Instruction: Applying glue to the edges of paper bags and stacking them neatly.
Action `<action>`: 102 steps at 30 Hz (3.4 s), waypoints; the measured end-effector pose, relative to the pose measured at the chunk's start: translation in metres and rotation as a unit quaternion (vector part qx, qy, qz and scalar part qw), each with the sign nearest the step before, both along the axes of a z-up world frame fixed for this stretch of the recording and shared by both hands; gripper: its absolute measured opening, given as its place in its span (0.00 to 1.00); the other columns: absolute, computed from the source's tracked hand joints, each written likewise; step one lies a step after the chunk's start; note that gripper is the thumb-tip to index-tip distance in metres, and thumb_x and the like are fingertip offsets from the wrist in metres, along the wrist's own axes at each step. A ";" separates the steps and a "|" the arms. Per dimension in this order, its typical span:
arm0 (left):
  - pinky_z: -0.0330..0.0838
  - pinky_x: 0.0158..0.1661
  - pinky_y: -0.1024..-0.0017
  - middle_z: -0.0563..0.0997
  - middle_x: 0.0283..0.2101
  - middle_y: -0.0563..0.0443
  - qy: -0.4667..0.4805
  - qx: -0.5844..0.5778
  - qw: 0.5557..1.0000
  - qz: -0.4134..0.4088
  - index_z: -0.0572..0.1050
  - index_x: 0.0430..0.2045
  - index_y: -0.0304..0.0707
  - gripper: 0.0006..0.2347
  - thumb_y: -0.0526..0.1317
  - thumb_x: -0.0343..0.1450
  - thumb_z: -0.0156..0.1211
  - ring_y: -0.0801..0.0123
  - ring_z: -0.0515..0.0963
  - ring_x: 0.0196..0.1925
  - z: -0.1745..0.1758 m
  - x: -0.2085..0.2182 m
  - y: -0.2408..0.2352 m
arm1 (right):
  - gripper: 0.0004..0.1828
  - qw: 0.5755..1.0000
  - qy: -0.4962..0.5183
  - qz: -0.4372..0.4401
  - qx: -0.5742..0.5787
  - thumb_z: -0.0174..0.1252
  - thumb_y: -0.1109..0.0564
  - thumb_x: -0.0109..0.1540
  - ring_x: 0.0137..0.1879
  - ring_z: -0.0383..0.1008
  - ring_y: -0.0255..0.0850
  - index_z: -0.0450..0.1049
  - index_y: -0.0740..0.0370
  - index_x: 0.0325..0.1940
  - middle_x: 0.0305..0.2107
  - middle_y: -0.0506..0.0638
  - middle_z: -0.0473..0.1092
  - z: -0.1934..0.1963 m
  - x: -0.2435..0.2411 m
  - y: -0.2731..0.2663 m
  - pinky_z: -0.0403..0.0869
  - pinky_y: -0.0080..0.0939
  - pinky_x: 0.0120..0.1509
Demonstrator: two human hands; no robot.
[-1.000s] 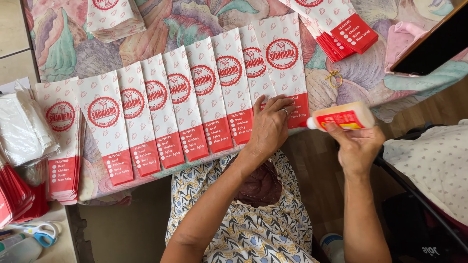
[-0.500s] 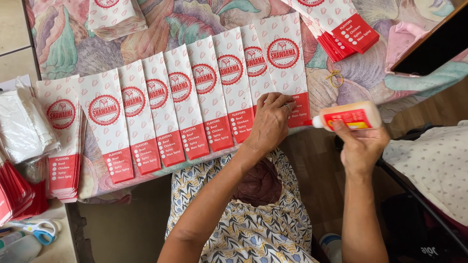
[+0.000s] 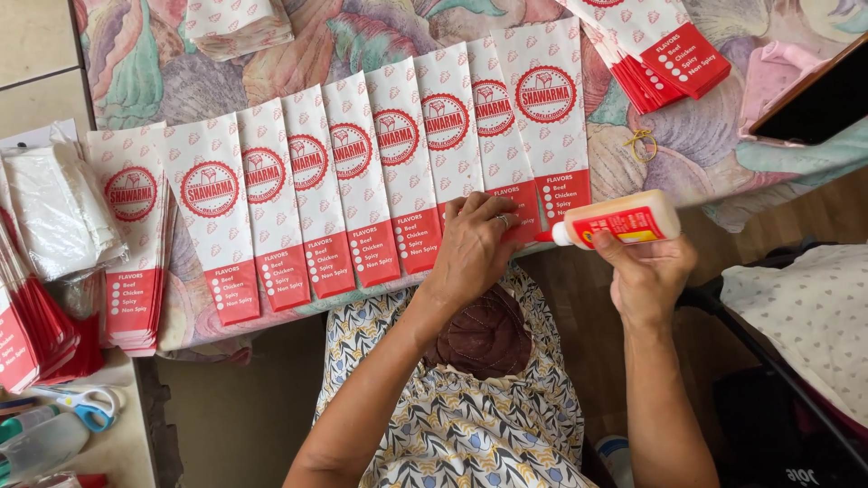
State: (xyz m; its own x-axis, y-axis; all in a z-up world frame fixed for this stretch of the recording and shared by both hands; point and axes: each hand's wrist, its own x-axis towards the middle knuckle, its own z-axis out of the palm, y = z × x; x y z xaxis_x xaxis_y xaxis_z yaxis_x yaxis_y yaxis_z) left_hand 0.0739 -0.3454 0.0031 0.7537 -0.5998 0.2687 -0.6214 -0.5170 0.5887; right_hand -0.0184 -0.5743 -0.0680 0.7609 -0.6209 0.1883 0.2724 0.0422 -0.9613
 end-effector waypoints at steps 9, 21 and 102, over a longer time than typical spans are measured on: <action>0.60 0.58 0.54 0.80 0.49 0.52 0.035 0.011 0.999 -0.002 0.82 0.39 0.41 0.19 0.38 0.55 0.78 0.61 0.72 0.56 0.006 -0.002 0.006 | 0.34 0.995 0.031 0.074 -0.053 0.74 0.73 0.49 0.58 0.75 0.51 0.73 0.69 0.58 0.47 0.63 0.75 0.051 0.008 0.052 0.77 0.59 0.61; 0.58 0.60 0.54 0.80 0.50 0.51 0.050 0.018 0.999 -0.001 0.81 0.41 0.41 0.20 0.37 0.56 0.79 0.61 0.72 0.58 0.002 -0.002 0.006 | 0.35 0.997 0.015 0.043 -0.064 0.73 0.72 0.52 0.57 0.75 0.46 0.71 0.66 0.62 0.47 0.61 0.74 -0.001 0.000 0.008 0.78 0.56 0.62; 0.54 0.67 0.54 0.81 0.55 0.51 0.021 0.040 0.998 0.031 0.82 0.43 0.40 0.15 0.43 0.65 0.71 0.60 0.73 0.65 0.001 -0.006 0.065 | 0.32 0.994 0.005 0.092 -0.066 0.71 0.70 0.53 0.58 0.75 0.46 0.71 0.70 0.61 0.48 0.61 0.74 0.027 0.015 0.056 0.78 0.54 0.63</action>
